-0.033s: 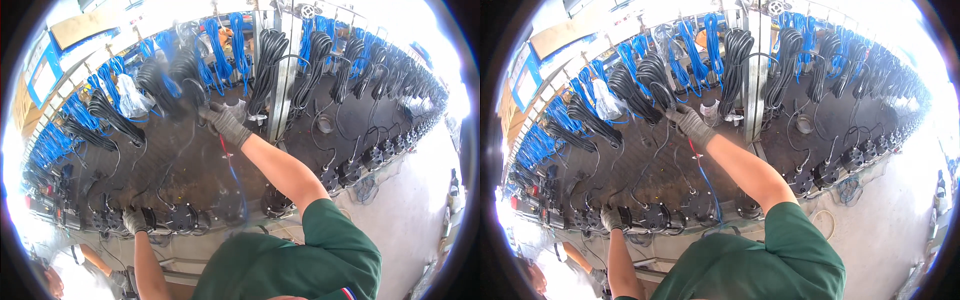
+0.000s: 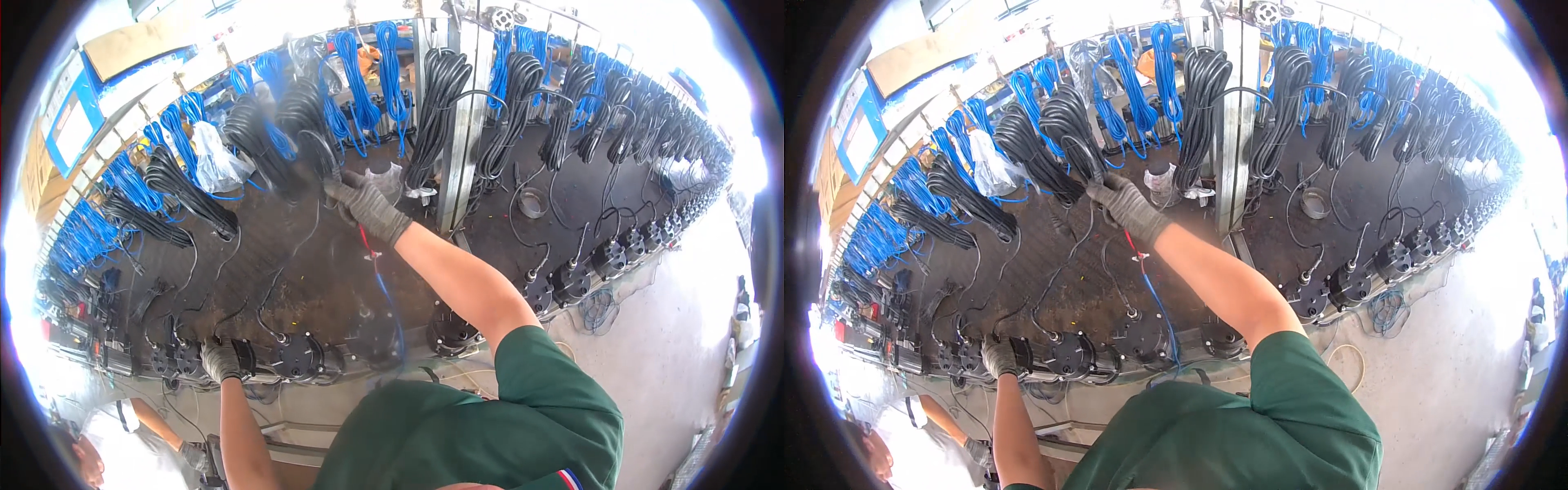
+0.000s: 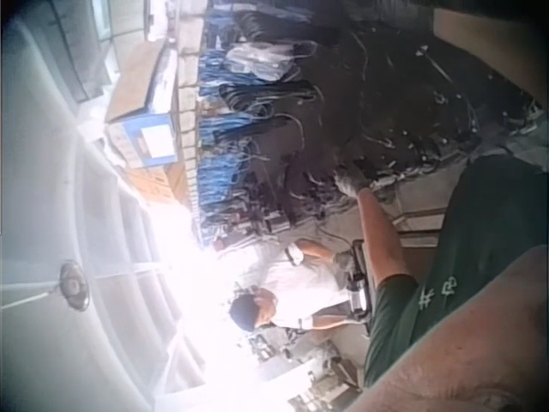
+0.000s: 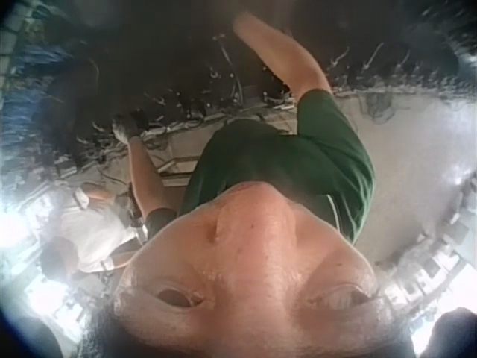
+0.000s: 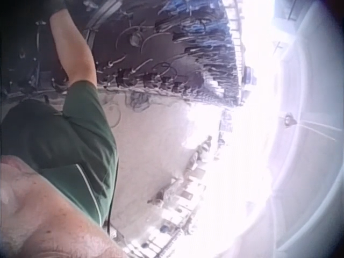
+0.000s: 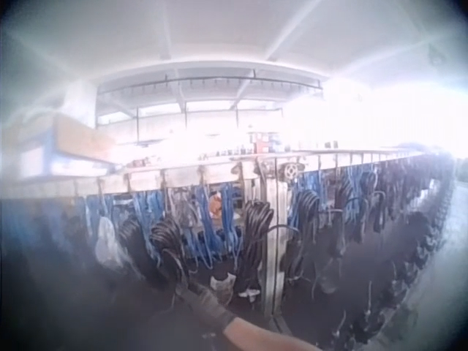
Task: The person untangles and arranges several black power cables attached to industrial pumps on a long work table, moving individual cables to hang from overhead hooks and positioning the pump units in a row.
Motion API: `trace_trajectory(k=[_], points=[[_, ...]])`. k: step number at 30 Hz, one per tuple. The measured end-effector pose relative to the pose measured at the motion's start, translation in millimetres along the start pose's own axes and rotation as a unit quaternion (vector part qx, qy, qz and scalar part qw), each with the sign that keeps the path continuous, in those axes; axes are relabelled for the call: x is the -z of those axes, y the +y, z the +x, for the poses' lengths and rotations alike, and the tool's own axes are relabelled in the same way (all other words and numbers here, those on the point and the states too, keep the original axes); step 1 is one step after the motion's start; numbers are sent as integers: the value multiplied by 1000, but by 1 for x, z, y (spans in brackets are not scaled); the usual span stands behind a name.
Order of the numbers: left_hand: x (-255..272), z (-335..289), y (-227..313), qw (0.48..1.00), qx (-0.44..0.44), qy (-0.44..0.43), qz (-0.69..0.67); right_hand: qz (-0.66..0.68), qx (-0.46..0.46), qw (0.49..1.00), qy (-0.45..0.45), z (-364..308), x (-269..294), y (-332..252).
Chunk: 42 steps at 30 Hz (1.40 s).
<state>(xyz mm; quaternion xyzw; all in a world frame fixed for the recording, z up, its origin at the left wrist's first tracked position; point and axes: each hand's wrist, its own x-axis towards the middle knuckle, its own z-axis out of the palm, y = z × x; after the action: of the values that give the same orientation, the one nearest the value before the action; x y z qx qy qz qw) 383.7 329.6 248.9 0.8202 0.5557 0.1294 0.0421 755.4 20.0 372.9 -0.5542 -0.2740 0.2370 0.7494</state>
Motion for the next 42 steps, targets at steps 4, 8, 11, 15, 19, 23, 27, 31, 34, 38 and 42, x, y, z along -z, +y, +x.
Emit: trace_trajectory(k=[4, 8, 11, 15, 19, 23, 27, 31, 34, 38, 42], points=[[-2, 0, -3, 1000, -15, 8, -8, 84, 35, 996, -19, -25, 1, 3], [-12, 6, -7, 1000, -11, 17, 2, 148, 51, 987, -23, -34, 5, -2], [-18, 8, -11, 999, -12, 36, 2, 101, 43, 994, -24, -37, 7, -10], [-19, 8, -12, 999, -5, 41, -3, 35, 21, 996, -77, -48, 9, -18], [-12, 4, -7, 1000, -10, 25, 8, -11, -32, 994, -107, -52, 8, -24], [-10, 5, -5, 1000, 3, 18, -4, 4, -49, 998, -43, -52, 9, -32], [-14, 5, -9, 1000, 1, 28, -12, 34, -25, 999, -27, -58, 6, -35], [-16, 2, -11, 999, -17, 42, -13, -15, 24, 1000, -8, -65, 2, -37], [-11, 1, -9, 999, -18, 38, -24, -69, 100, 992, 12, -71, 0, -38], [-5, -2, -6, 999, -15, 31, -18, -300, 231, 925, -32, -75, 1, -41], [-4, -5, -4, 999, -22, 49, 6, -489, 321, 810, -41, -67, -5, -39]])
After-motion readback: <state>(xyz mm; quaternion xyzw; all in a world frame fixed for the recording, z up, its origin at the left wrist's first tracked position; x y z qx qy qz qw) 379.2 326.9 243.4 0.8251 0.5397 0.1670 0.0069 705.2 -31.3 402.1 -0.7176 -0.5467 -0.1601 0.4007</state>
